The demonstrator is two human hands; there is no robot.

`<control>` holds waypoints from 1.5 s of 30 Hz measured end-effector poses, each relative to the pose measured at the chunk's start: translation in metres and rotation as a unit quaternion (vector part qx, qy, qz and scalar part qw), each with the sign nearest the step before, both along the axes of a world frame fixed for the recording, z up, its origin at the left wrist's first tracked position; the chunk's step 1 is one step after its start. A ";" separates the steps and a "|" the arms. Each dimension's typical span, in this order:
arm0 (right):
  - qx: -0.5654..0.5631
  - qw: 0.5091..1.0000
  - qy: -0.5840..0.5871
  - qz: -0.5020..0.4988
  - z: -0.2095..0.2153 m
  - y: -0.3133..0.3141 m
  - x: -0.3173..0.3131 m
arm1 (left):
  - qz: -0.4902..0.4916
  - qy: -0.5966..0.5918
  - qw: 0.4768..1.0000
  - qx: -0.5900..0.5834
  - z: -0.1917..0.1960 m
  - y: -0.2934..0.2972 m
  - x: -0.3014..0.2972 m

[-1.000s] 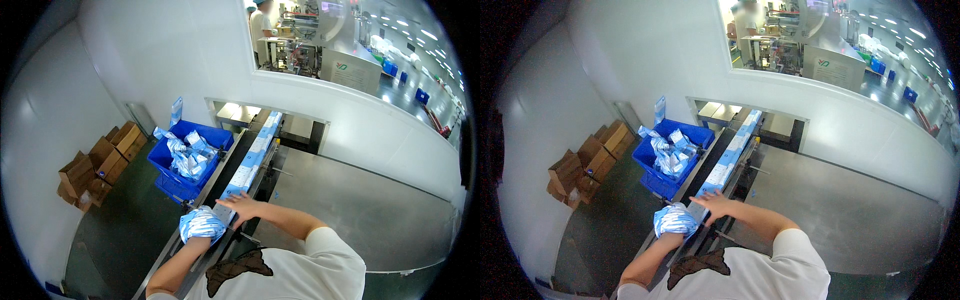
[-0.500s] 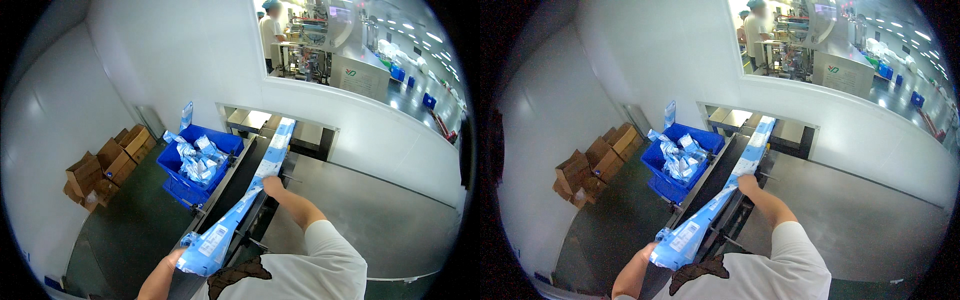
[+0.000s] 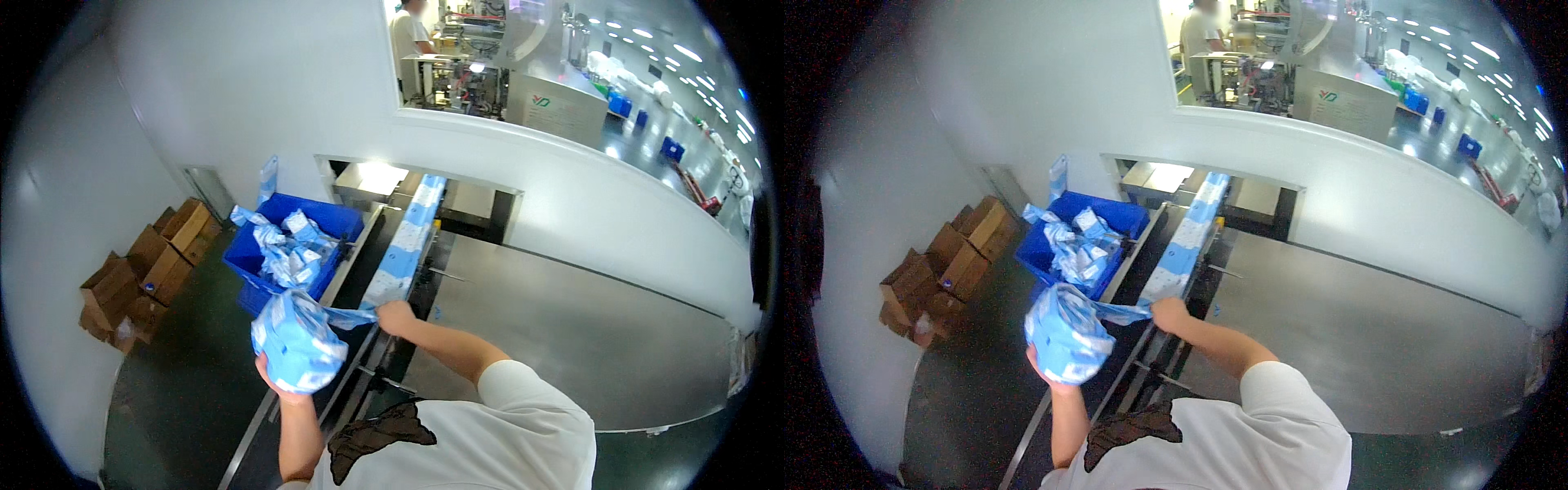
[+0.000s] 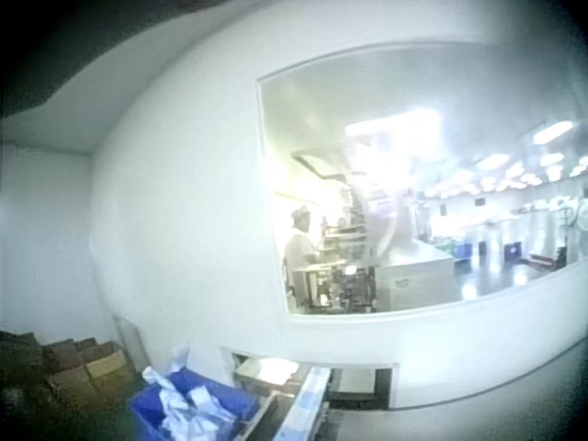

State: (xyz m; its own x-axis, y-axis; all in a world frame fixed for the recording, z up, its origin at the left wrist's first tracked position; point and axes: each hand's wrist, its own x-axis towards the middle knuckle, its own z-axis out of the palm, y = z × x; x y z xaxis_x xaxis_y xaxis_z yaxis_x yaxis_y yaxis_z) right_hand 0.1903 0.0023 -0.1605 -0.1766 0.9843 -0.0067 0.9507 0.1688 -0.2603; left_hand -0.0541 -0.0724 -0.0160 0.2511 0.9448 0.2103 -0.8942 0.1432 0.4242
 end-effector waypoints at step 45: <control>0.302 0.944 -0.134 0.024 -0.035 0.068 0.149 | -0.281 0.882 0.297 0.233 -0.006 0.006 -0.021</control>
